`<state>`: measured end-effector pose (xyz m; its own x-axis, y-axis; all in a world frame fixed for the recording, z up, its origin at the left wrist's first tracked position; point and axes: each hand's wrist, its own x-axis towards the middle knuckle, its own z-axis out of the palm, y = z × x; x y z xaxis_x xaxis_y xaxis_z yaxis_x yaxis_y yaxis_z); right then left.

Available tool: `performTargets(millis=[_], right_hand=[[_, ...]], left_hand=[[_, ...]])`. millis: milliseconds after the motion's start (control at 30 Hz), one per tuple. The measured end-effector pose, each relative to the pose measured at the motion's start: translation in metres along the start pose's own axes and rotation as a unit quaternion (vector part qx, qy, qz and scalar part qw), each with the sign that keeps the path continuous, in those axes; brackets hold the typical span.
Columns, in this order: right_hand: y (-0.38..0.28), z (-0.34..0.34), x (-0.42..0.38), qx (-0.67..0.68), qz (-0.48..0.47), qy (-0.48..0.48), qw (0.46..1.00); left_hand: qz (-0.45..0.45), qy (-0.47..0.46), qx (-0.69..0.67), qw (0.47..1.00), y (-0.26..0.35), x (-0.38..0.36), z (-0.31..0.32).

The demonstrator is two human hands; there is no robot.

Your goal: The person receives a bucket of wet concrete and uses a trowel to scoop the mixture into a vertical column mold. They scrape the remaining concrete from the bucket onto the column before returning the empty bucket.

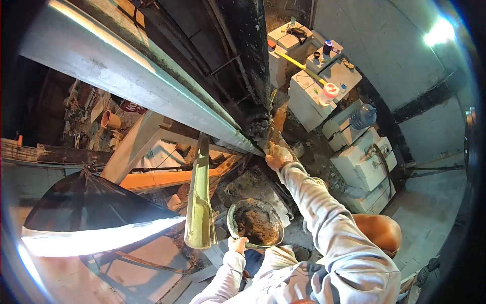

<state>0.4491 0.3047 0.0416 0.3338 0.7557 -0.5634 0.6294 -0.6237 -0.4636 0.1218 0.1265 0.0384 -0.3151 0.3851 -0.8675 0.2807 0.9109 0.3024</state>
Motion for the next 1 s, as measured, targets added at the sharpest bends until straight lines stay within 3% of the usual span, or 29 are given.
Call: performTargets(millis=[100, 167, 267, 333, 367, 400, 433, 467, 500, 533, 567, 633, 700, 767, 867, 933, 967, 1000], right_hand=[[-0.013, -0.023, -0.018, -0.017, -0.040, 0.060, 0.997], [-0.034, -0.049, -0.021, -0.027, -0.035, 0.029, 0.999], [-0.074, -0.083, -0.016, -0.071, -0.036, -0.027, 0.996], [-0.043, -0.020, 0.080, -0.246, -0.195, 0.118, 0.942], [-0.048, -0.022, 0.094, -0.182, -0.168, 0.115, 0.962], [-0.058, -0.030, 0.100, -0.029, -0.069, 0.097, 0.993], [-0.066, -0.032, 0.108, 0.140, 0.035, 0.084, 0.986], [-0.071, -0.031, 0.112, 0.165, 0.051, 0.083, 0.982], [-0.070, -0.042, 0.096, -0.016, -0.071, 0.127, 0.989], [-0.063, -0.049, 0.089, -0.198, -0.190, 0.166, 0.947], [-0.059, -0.049, 0.078, -0.203, -0.189, 0.163, 0.947], [-0.051, -0.041, 0.057, -0.022, 0.015, 0.176, 0.984], [-0.058, -0.077, -0.010, -0.068, -0.065, 0.116, 0.989], [-0.031, -0.056, -0.054, 0.009, 0.019, 0.052, 0.998], [0.030, 0.027, -0.040, 0.057, 0.022, 0.032, 0.998], [0.005, -0.007, -0.056, 0.173, 0.069, -0.080, 0.979], [-0.005, -0.010, -0.052, 0.176, 0.067, -0.081, 0.979], [-0.016, -0.012, -0.046, 0.279, 0.148, -0.091, 0.944]], left_hand=[[0.019, 0.017, -0.045, 0.999, -0.006, 0.008, 0.000], [0.019, -0.010, -0.117, 0.993, -0.001, 0.002, 0.000], [-0.002, 0.008, -0.111, 0.994, 0.004, 0.002, 0.001], [-0.005, 0.029, -0.088, 0.996, 0.000, 0.014, 0.002], [-0.005, 0.025, -0.094, 0.995, -0.001, 0.017, 0.002], [-0.005, 0.022, -0.100, 0.995, -0.001, 0.017, 0.000], [-0.011, 0.015, -0.111, 0.994, 0.009, 0.008, -0.001], [-0.005, 0.010, -0.109, 0.994, 0.020, -0.004, -0.002], [-0.009, 0.022, -0.098, 0.995, 0.021, -0.005, -0.004], [-0.013, 0.031, -0.089, 0.995, 0.021, -0.005, -0.003], [0.003, 0.023, -0.100, 0.995, 0.008, 0.009, -0.003], [0.030, 0.010, -0.126, 0.992, 0.002, 0.021, -0.003], [0.024, 0.006, -0.119, 0.993, 0.001, 0.029, -0.004], [0.023, 0.002, -0.107, 0.994, -0.004, 0.032, -0.003], [0.021, 0.008, -0.071, 0.997, -0.004, 0.038, -0.003], [0.032, 0.013, -0.065, 0.997, -0.002, 0.034, -0.002], [0.032, 0.003, -0.065, 0.997, 0.001, 0.030, -0.003], [0.029, 0.000, -0.062, 0.998, -0.002, 0.030, -0.005]])
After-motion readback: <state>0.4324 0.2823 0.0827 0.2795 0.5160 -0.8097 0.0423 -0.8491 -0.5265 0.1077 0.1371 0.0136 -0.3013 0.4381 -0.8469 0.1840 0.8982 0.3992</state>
